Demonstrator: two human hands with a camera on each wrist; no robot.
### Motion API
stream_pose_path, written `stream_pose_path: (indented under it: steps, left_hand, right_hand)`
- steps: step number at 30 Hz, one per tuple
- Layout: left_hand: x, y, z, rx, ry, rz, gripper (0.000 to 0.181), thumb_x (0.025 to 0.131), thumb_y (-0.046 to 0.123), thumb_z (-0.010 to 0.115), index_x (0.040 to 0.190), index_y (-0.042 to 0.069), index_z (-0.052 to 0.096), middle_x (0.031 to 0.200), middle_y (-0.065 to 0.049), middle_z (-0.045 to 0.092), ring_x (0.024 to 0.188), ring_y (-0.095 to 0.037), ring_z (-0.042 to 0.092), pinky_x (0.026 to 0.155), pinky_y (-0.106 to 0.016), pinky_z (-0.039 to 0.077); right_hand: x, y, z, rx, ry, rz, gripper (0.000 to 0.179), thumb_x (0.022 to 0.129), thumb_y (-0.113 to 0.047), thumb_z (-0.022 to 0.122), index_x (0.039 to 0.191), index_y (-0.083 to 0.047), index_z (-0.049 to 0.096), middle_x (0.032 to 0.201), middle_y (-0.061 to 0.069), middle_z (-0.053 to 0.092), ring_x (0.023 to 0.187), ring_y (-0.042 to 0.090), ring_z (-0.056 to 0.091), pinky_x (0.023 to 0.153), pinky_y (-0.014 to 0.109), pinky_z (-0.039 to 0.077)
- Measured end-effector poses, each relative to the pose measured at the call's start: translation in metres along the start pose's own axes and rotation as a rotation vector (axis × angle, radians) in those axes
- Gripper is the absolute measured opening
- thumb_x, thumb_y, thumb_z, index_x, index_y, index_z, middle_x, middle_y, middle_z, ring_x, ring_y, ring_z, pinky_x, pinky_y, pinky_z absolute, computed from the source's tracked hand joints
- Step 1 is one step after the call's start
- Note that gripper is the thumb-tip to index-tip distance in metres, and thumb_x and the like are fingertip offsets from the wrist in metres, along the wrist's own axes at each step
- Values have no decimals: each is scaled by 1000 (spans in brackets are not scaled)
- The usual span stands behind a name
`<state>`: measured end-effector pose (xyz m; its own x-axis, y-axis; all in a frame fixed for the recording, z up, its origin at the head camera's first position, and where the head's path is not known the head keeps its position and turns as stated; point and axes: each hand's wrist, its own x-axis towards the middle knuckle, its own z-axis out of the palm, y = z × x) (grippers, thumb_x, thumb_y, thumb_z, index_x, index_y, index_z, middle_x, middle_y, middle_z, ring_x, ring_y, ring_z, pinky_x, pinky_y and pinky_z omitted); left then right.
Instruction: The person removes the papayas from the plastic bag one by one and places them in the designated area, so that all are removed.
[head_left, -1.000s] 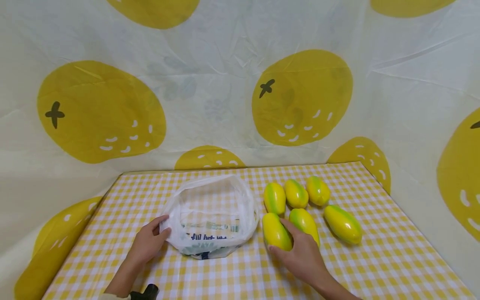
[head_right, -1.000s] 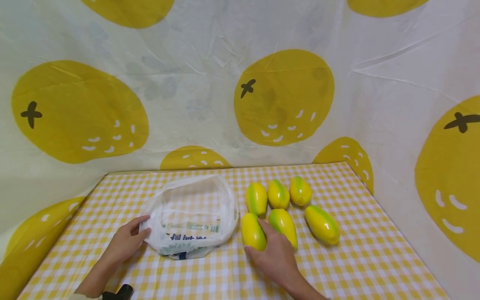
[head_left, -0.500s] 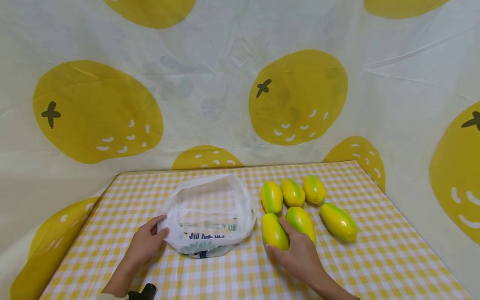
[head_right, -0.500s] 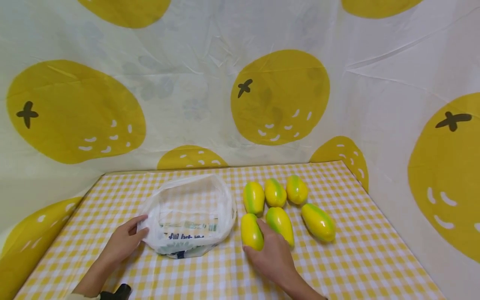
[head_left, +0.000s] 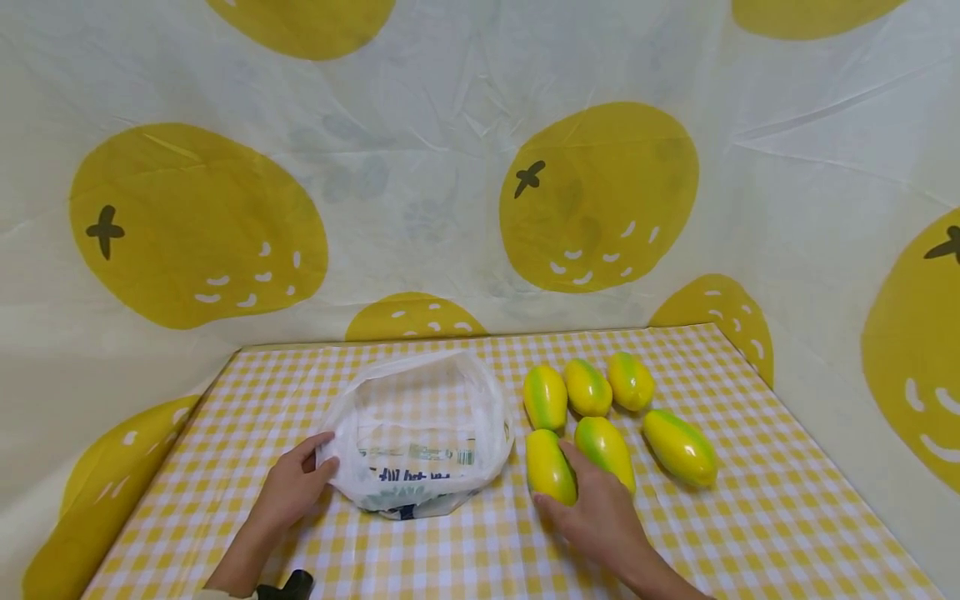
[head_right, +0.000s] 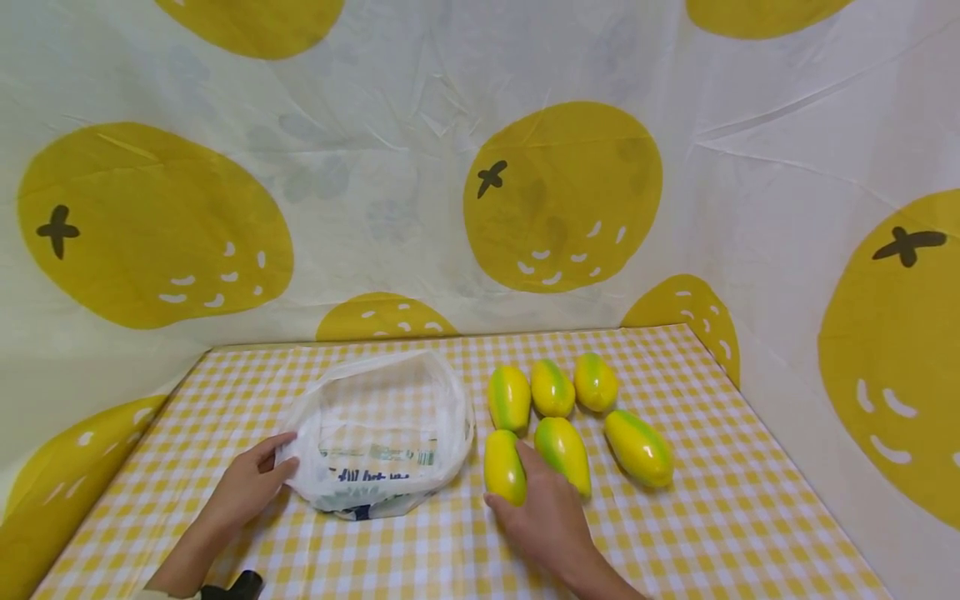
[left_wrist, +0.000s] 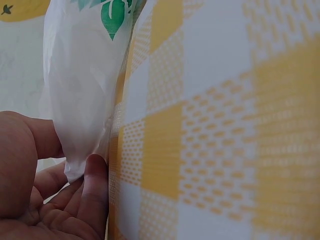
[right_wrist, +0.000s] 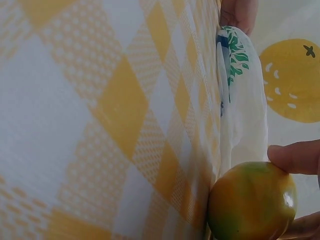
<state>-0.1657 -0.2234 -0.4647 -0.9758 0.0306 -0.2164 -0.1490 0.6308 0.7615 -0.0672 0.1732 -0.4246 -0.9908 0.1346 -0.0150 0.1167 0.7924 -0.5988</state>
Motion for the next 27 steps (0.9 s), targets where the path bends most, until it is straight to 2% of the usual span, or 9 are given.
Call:
stream_pose_path:
  steps: [4, 11, 13, 15, 17, 21, 24, 27]
  left_hand:
    - [-1, 0, -1, 6, -1, -2, 57, 105, 29, 60, 156, 8, 47, 163, -26, 40, 151, -42, 41, 117, -56, 44]
    - [0, 0, -1, 20, 2, 1, 56, 105, 28, 60, 156, 7, 48, 162, -27, 42, 149, -42, 45, 114, -54, 48]
    - [0, 0, -1, 18, 3, -1, 56, 105, 28, 60, 156, 7, 48, 162, -27, 41, 149, -42, 44, 114, -54, 48]
    - [1, 0, 0, 12, 4, -6, 56, 105, 28, 60, 156, 7, 48, 162, -27, 41, 150, -42, 44, 114, -54, 47]
    - [1, -1, 0, 8, 3, -8, 57, 105, 28, 61, 156, 7, 48, 162, -27, 41, 150, -42, 44, 115, -54, 47]
    - [2, -1, 0, 5, -4, -10, 57, 105, 29, 60, 156, 7, 47, 163, -26, 40, 150, -41, 43, 116, -55, 46]
    - [1, 0, -1, 1, -14, -6, 59, 105, 30, 60, 157, 7, 45, 163, -27, 39, 150, -42, 43, 115, -55, 46]
    - [1, 4, -2, -1, -31, 13, 62, 106, 30, 60, 159, 6, 41, 163, -29, 38, 150, -44, 43, 115, -56, 47]
  right_hand:
    - [-2, -2, 1, -33, 11, -16, 85, 84, -39, 86, 152, -2, 50, 145, 19, 64, 127, 29, 66, 103, 55, 55]
    - [-7, -3, -1, -160, 47, -123, 84, 85, -48, 84, 149, -2, 52, 148, 20, 61, 130, 35, 64, 104, 58, 54]
    - [-9, -4, -3, -206, 54, -149, 81, 85, -49, 83, 146, -4, 55, 147, 20, 62, 126, 37, 67, 101, 59, 55]
    - [-13, -6, -6, -249, 74, -182, 77, 85, -50, 83, 142, -5, 58, 145, 19, 63, 115, 37, 71, 94, 58, 59]
    - [-16, -7, -9, -297, 117, -227, 73, 84, -48, 84, 138, -5, 61, 141, 18, 66, 99, 33, 75, 83, 53, 62]
    - [-19, -9, -16, -349, 263, -337, 71, 80, -45, 88, 132, -2, 66, 130, 17, 72, 82, 29, 75, 68, 45, 63]
    - [-17, -9, -24, -334, 386, -435, 67, 76, -39, 92, 126, -3, 68, 120, 13, 75, 78, 25, 74, 64, 41, 62]
    - [-11, -10, -33, -299, 438, -493, 63, 77, -35, 91, 125, -3, 68, 117, 15, 76, 86, 29, 76, 68, 43, 63]
